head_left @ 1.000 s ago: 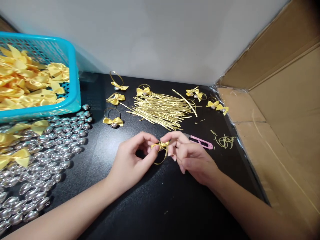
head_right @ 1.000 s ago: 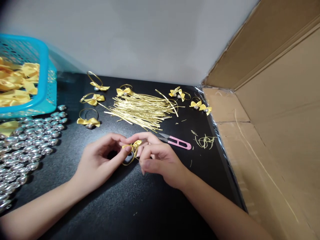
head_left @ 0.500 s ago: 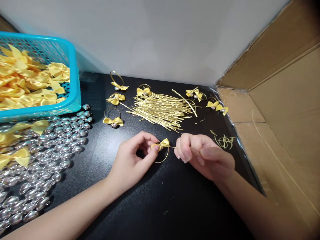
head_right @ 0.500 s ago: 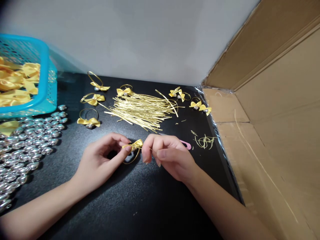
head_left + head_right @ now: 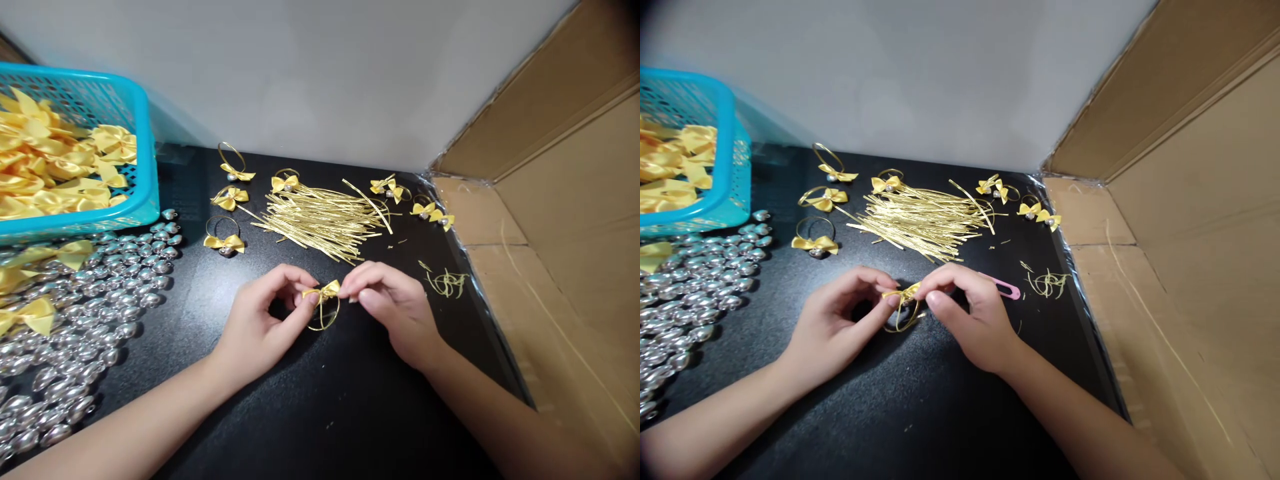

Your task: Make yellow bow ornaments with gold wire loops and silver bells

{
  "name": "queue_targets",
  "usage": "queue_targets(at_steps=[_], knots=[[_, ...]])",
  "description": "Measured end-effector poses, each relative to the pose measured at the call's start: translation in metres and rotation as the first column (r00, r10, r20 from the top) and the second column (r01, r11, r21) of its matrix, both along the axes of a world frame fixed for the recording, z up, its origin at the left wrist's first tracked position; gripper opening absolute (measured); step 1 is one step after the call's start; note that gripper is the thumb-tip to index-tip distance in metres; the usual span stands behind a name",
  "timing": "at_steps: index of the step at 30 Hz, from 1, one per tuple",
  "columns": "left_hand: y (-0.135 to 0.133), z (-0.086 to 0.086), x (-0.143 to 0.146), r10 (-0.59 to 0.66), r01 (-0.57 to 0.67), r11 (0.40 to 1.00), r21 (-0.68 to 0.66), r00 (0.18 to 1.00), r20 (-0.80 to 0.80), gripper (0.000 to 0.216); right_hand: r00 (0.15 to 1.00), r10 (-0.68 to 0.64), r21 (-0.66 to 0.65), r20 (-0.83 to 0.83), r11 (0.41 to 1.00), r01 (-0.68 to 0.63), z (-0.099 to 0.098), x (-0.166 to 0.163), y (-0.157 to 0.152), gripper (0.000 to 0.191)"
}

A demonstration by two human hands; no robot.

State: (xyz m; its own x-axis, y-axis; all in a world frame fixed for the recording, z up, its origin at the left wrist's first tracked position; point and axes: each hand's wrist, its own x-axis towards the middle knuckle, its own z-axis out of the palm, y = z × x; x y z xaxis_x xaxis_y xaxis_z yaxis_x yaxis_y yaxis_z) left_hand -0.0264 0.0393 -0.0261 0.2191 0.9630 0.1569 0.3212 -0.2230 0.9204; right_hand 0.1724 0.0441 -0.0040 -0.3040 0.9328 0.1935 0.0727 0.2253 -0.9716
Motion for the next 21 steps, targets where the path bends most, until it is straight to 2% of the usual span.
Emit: queue_targets(at_steps=[3,6,13,15,17,21], knots=[[-0.0010,0.0020,0.0007,-0.035,0.039,0.994,0.103,0.999,-0.039,0.009,0.961,-0.102,0.173,0.259,0.983,0.058,0.0019,-0.0061,0.0006,0.014],[-0.0007,0.0050,0.0024,-0.042,0.056,0.979,0.194,0.996,-0.073,0.013,0.888,-0.138,0.292,0.439,0.956,0.005,0.0028,-0.0086,0.0007,0.014],[-0.0006,0.0065,0.0028,-0.076,0.109,0.966,0.235,0.987,-0.145,0.011,0.780,-0.156,0.368,0.607,0.924,-0.102,0.0028,-0.0049,-0.0001,0.012],[-0.0008,0.0063,0.0023,-0.087,0.122,0.964,0.236,0.984,-0.153,0.011,0.776,-0.141,0.355,0.615,0.928,-0.113,0.0036,-0.0056,-0.0007,0.013],[-0.0010,0.0060,0.0020,-0.095,0.130,0.963,0.236,0.983,-0.155,0.013,0.826,-0.128,0.303,0.550,0.951,-0.054,0.0049,-0.0068,-0.0003,0.014],[-0.0009,0.0060,0.0020,-0.112,0.136,0.973,0.188,0.984,-0.135,0.014,0.945,-0.078,-0.008,0.316,0.996,0.085,0.0062,-0.0059,0.0044,0.014]])
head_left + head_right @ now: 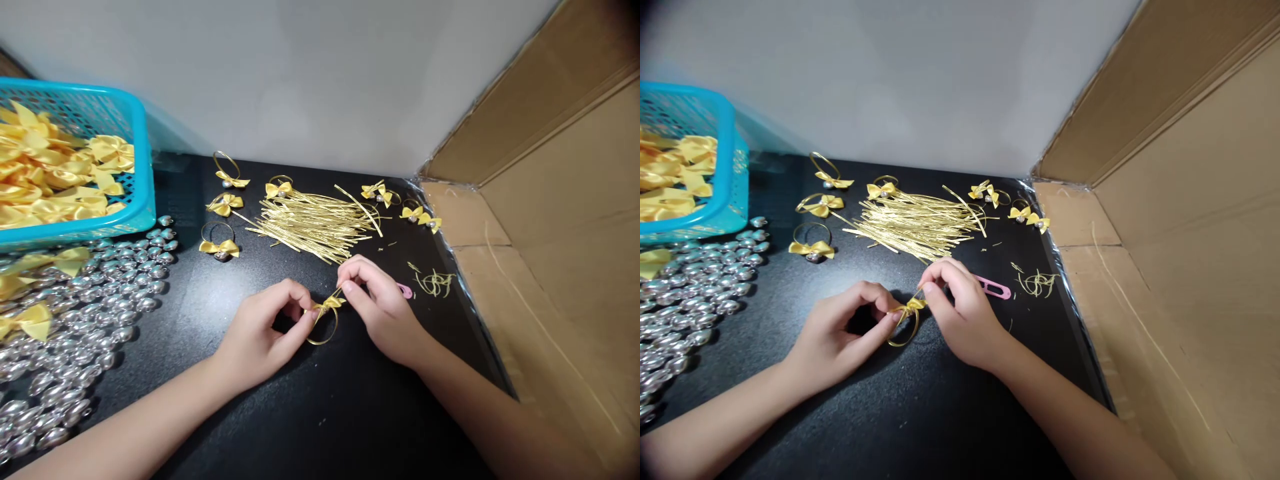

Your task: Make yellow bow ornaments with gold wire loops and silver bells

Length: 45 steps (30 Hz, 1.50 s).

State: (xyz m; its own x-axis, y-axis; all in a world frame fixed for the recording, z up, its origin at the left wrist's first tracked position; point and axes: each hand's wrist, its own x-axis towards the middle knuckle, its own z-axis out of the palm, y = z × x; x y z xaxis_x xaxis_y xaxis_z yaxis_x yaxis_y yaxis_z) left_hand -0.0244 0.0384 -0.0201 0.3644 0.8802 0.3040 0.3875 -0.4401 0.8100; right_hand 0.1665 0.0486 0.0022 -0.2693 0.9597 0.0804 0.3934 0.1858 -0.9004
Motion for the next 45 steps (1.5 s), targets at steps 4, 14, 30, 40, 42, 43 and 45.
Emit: queue_targets(at_steps=[4,14,30,40,42,43,45], knots=[[0.001,0.001,0.000,0.044,-0.042,0.996,-0.081,0.999,0.026,0.012,0.987,0.001,-0.233,-0.161,0.972,-0.039,-0.001,0.005,0.005,0.009],[0.002,-0.001,0.000,0.006,-0.006,0.999,-0.048,1.000,-0.001,0.011,0.922,0.188,0.284,0.337,0.914,-0.290,0.000,0.009,0.001,0.014],[0.003,-0.003,-0.001,-0.010,0.013,0.990,-0.143,1.000,0.019,0.014,0.990,-0.017,0.154,0.139,0.988,-0.005,-0.001,0.014,0.008,0.020],[0.002,-0.005,0.001,-0.026,0.026,0.999,-0.045,0.999,-0.018,0.008,0.924,0.155,0.267,0.350,0.929,-0.256,-0.003,0.010,0.004,0.011],[0.002,-0.004,0.001,-0.022,0.022,1.000,-0.013,1.000,-0.022,0.006,0.930,0.155,0.257,0.333,0.934,-0.248,-0.003,0.010,0.004,0.011],[0.003,-0.004,0.001,-0.024,0.024,1.000,0.010,0.999,-0.022,0.005,0.935,0.154,0.252,0.320,0.937,-0.241,-0.003,0.009,0.004,0.011],[0.003,-0.002,0.001,-0.017,0.019,0.998,0.061,1.000,-0.021,0.005,0.944,0.150,0.251,0.294,0.941,-0.228,-0.004,0.008,0.004,0.011]])
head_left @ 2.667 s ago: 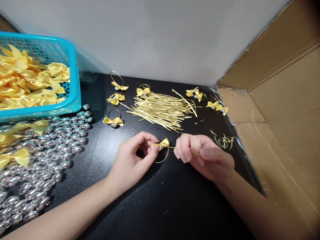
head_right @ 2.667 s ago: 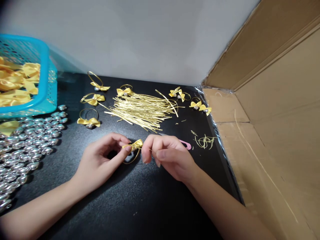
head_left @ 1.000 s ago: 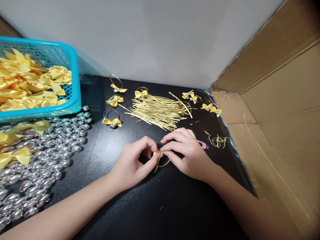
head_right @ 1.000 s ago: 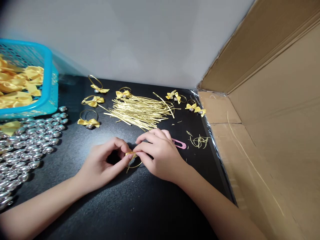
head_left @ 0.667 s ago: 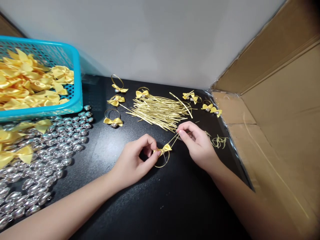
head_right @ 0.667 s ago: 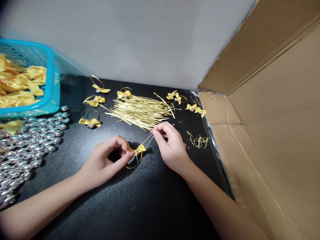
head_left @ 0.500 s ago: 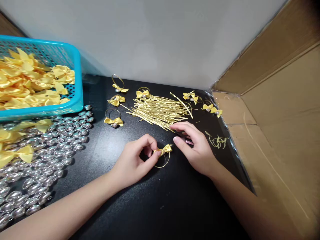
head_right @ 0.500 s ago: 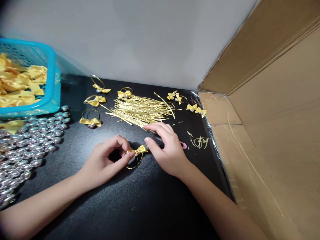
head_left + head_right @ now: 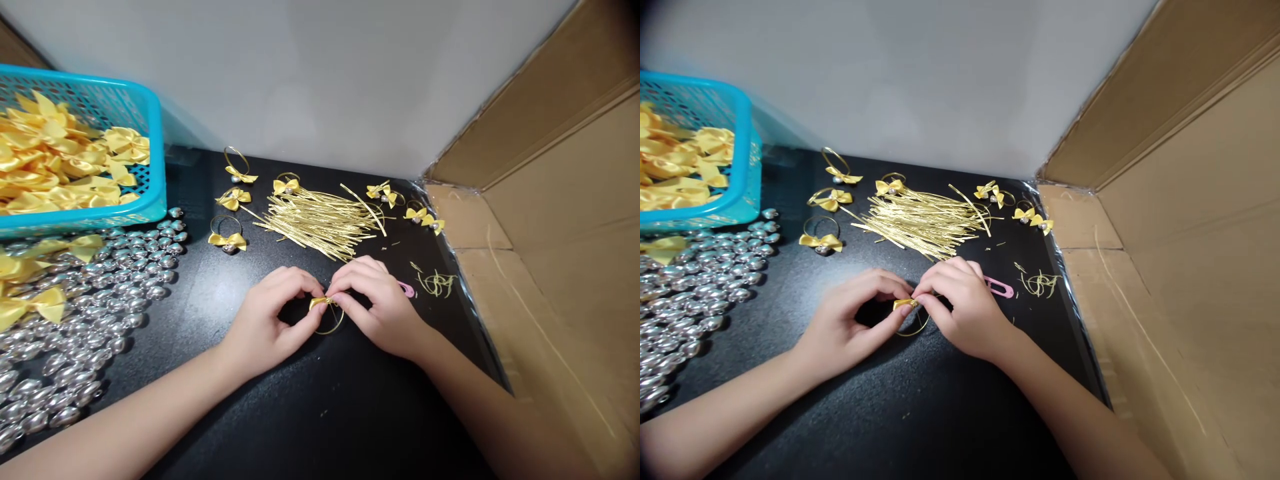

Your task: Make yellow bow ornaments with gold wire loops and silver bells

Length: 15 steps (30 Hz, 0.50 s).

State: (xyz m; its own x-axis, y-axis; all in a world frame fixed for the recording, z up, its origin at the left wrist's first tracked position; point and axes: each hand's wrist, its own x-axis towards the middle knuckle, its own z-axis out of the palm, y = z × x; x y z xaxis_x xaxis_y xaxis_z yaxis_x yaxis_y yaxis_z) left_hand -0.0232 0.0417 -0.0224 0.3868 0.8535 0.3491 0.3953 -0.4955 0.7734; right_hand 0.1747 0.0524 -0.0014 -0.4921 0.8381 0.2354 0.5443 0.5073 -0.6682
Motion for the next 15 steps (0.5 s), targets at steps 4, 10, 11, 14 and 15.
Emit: queue_targets(at_steps=[4,10,11,14,15], knots=[[-0.002,0.001,-0.001,0.102,-0.101,0.986,0.132,0.995,-0.002,0.009,1.000,-0.012,0.030,-0.028,0.999,0.012,-0.003,-0.002,-0.001,0.011],[-0.008,-0.003,-0.002,0.081,-0.061,0.970,0.234,0.994,-0.075,0.009,0.998,-0.069,0.141,-0.001,0.988,0.068,-0.008,-0.005,-0.003,0.015],[-0.008,-0.004,-0.002,0.086,-0.065,0.970,0.235,0.993,-0.082,0.008,0.997,-0.077,0.157,0.004,0.985,0.075,-0.009,-0.005,-0.004,0.015],[-0.008,-0.004,-0.002,0.108,-0.081,0.969,0.234,0.989,-0.105,0.006,0.995,-0.104,0.192,0.009,0.976,0.101,-0.013,-0.007,-0.006,0.015],[-0.008,-0.004,-0.001,0.114,-0.086,0.970,0.226,0.987,-0.115,0.006,0.994,-0.113,0.203,0.007,0.973,0.109,-0.014,-0.007,-0.006,0.015]])
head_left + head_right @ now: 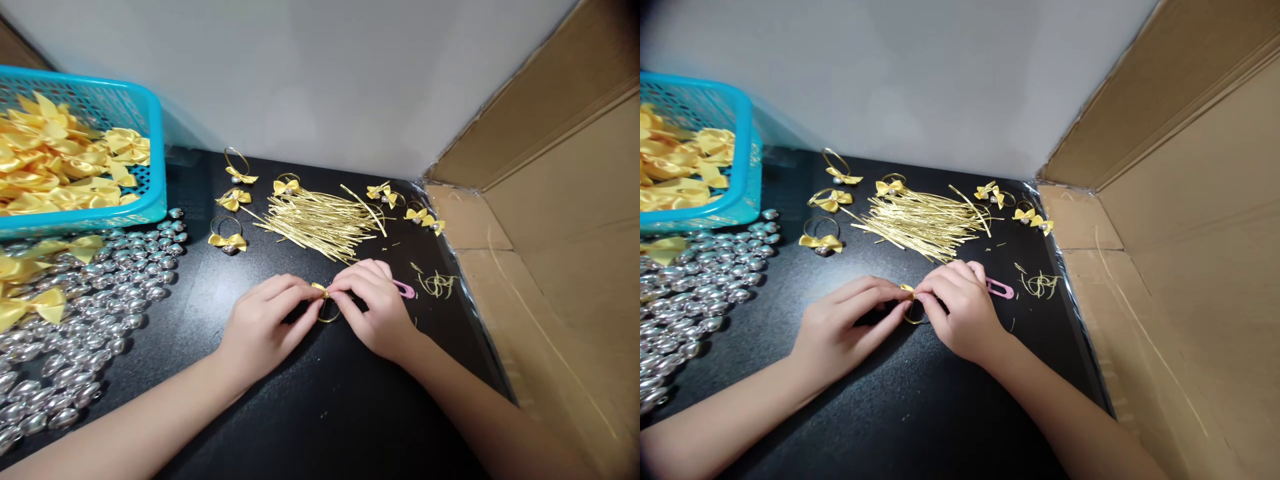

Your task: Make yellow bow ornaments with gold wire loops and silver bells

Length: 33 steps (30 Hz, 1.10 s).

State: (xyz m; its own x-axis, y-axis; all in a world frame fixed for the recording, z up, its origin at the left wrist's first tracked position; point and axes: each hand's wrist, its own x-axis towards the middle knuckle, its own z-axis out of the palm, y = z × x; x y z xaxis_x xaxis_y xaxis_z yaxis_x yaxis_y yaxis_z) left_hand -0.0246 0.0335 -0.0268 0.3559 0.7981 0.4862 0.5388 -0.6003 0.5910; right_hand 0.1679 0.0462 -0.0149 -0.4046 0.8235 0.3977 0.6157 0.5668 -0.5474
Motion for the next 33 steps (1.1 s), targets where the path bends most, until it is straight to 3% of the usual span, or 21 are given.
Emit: queue_targets(at_steps=[9,15,33], knots=[[0.004,0.002,0.000,0.108,-0.110,0.987,-0.120,0.994,-0.024,0.008,0.997,-0.077,0.069,-0.015,0.995,0.078,-0.006,-0.002,-0.001,0.013],[0.006,0.006,0.001,0.096,-0.099,0.984,-0.147,0.995,-0.031,0.009,0.991,-0.130,0.038,-0.014,0.991,0.130,-0.012,-0.004,-0.003,0.013],[0.012,0.007,0.001,-0.017,0.017,0.958,-0.288,1.000,0.002,0.014,0.996,-0.086,-0.023,-0.005,0.996,0.086,-0.013,-0.007,-0.007,0.013]])
